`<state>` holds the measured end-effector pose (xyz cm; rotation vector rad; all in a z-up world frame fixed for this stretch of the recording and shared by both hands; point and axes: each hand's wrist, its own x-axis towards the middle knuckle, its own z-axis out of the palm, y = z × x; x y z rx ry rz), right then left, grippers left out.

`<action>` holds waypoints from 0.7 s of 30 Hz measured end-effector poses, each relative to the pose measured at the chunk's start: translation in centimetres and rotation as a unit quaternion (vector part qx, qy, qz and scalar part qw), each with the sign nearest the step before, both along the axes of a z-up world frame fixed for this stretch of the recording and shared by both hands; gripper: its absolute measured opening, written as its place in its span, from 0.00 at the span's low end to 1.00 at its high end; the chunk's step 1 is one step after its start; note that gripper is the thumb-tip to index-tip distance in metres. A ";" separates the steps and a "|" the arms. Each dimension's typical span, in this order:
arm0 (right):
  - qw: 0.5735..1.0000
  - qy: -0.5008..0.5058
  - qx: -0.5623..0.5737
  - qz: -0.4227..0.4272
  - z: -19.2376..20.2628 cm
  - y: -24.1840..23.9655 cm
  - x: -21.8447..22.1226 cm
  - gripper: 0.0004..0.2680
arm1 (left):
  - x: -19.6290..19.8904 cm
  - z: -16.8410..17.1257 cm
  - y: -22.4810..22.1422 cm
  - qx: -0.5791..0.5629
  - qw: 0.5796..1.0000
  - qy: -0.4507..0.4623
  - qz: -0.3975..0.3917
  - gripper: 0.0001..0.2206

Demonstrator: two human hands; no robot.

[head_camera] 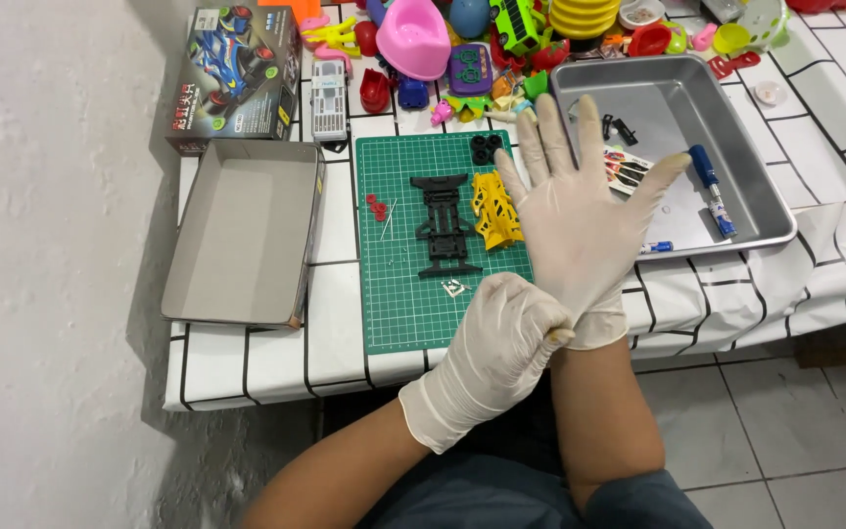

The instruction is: Assembling a toy car by attaching plastic body parts and components to a black chassis on a cutting mat.

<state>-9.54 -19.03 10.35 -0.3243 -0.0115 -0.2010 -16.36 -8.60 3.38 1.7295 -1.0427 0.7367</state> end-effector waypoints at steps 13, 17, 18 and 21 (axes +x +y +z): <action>0.996 -0.029 0.090 -0.003 2.4 1.0 -0.3 0.32 | 0.6 -2.1 0.7 0.000 0.997 -0.070 0.021 0.17; 0.995 -0.021 0.093 -0.033 2.0 0.9 -0.1 0.31 | -0.2 -3.2 0.8 0.012 0.995 -0.078 0.058 0.18; 0.995 -0.020 0.094 -0.033 2.1 0.9 -0.2 0.31 | -0.2 -3.4 0.7 0.013 0.995 -0.077 0.058 0.18; 0.994 -0.012 0.100 -0.042 2.2 0.9 -0.1 0.31 | -0.2 -3.7 0.3 0.019 0.996 -0.084 0.026 0.13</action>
